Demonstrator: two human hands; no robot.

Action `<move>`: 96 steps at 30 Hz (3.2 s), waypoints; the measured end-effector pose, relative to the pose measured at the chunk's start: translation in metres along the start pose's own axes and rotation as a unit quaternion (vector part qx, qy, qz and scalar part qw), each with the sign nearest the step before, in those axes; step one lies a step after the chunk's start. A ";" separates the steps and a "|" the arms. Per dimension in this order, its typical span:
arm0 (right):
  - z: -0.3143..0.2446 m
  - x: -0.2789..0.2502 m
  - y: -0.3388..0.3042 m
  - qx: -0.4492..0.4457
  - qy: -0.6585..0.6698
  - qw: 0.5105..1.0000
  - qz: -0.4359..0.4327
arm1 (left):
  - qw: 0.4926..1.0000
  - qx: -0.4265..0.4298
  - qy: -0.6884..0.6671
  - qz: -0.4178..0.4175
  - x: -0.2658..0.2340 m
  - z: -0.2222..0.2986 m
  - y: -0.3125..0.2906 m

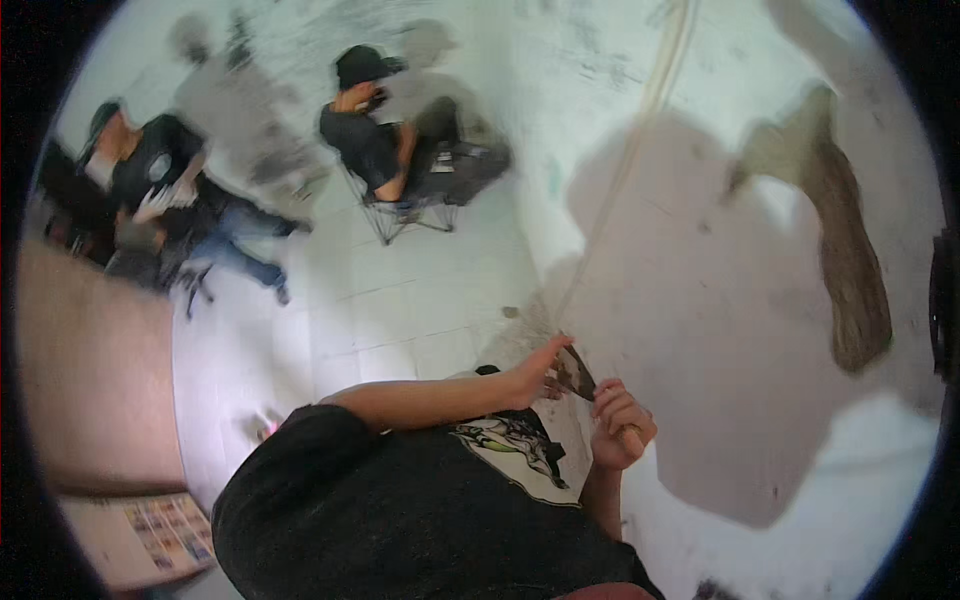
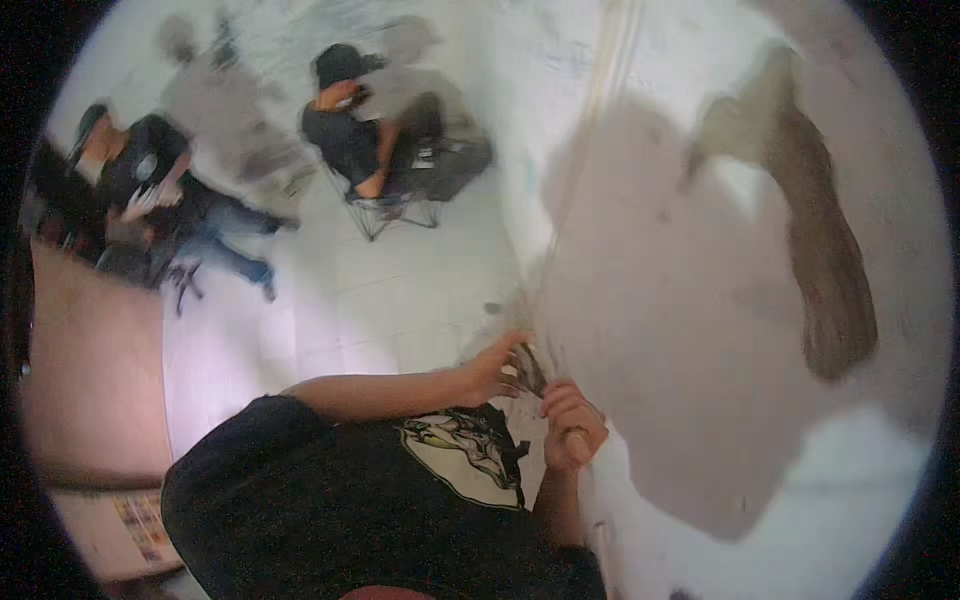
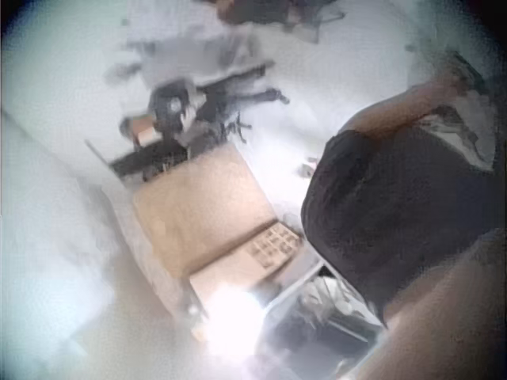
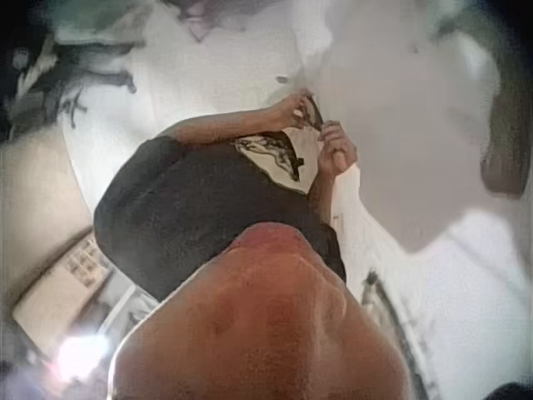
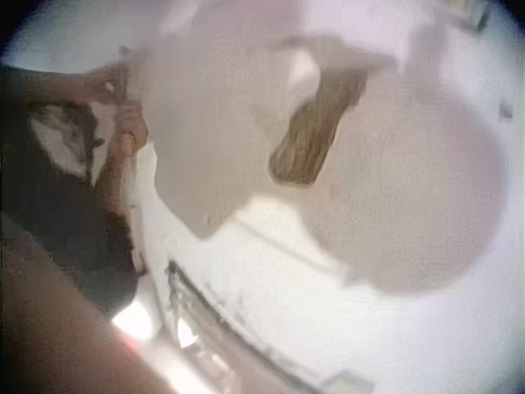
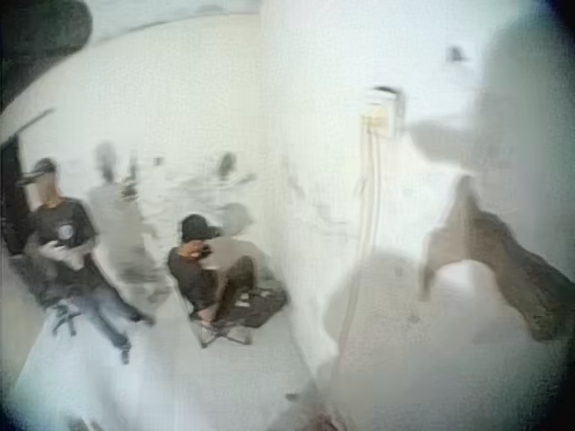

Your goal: The person holds a putty knife and scrapes paint and plaster off a wall.

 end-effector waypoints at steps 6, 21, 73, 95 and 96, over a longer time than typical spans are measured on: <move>0.015 0.006 0.004 -0.024 -0.019 0.999 0.029 | 0.998 -0.012 -0.027 -0.046 -0.004 0.006 0.044; 0.010 0.027 0.036 -0.196 -0.183 0.959 0.092 | 0.915 0.207 0.272 -0.215 0.021 0.052 0.047; 0.026 0.079 0.181 -0.232 -0.334 0.913 -0.011 | 0.788 0.522 0.127 -0.300 0.037 0.170 0.042; 0.030 0.096 0.176 -0.221 -0.554 0.781 0.186 | 0.795 0.502 0.114 -0.320 0.036 0.174 0.035; 0.029 0.091 0.176 -0.220 -0.555 0.781 0.185 | 0.794 0.516 0.150 -0.285 0.034 0.169 0.035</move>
Point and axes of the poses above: each hand's wrist, its own y-axis towards the middle knuckle, its own x-axis out of the palm, z = x × y, the point moved 1 cm from there along y, towards the middle knuckle, and after that the axes turned 9 degrees about y, right-handed, at the moved point
